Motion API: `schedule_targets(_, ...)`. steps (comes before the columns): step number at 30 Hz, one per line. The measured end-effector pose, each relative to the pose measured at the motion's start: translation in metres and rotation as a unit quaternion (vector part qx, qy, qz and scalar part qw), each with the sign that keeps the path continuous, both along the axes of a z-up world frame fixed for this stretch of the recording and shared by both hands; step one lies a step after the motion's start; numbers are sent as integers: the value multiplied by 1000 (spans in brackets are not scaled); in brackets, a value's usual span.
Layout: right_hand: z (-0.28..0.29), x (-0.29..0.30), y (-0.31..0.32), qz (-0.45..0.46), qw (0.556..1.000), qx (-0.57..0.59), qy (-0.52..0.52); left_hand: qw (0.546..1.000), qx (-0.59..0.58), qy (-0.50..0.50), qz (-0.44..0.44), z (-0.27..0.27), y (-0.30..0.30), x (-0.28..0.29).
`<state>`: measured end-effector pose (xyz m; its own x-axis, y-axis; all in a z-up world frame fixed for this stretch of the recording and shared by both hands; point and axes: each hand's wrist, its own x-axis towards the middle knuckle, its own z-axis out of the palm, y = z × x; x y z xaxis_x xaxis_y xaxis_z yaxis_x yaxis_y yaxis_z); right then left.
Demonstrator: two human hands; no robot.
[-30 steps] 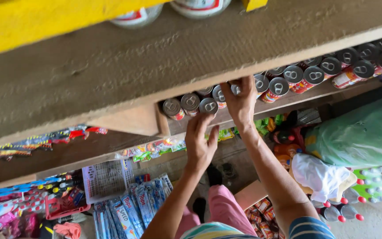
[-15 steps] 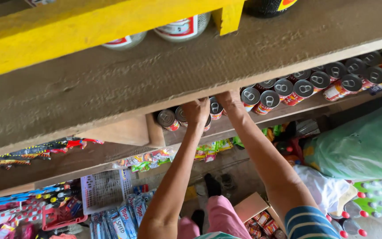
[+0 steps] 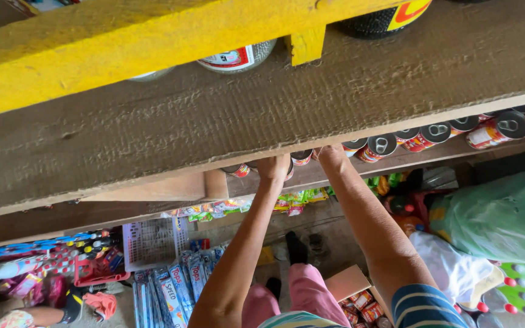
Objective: Stocking canned goods from a cardboard box onto store shelves.
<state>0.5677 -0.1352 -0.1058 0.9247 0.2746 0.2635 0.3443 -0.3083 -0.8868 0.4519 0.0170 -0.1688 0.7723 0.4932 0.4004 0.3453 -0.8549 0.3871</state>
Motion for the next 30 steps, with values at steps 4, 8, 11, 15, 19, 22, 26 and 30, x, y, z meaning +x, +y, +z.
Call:
schedule_targets(4, -1, -12, -1, 11, 1000, 6, 11, 965, -238, -101, -32, 175, -37, -51)
schedule_targets(8, 48, -52, 6, 22, 1000, 8, 20, 949, -206, -239, -12, 254, -73, -125)
schedule_targets(11, 140, -115, 25, 60, 993, 98, -29, 951, -72, -292, 75, 263, -59, -168)
schedule_targets(15, 178, -209, 40, 230, 884, 382, 143, 892, -170, -401, 121, 283, -14, -191)
schedule_targets(19, 193, -234, 91, 296, 826, 436, 200, 735, -454, -501, -57, 178, 58, -156)
schedule_targets(22, 208, -247, 121, 371, 766, 477, 220, 688, -519, -502, -75, 185, 65, -159)
schedule_targets(26, 216, -257, 132, 342, 849, 384, 119, 680, -525, -480, -179, 231, 67, -161)
schedule_targets(30, 219, -270, 134, 277, 898, 329, 92, 703, -532, -434, -185, 171, 71, -133)
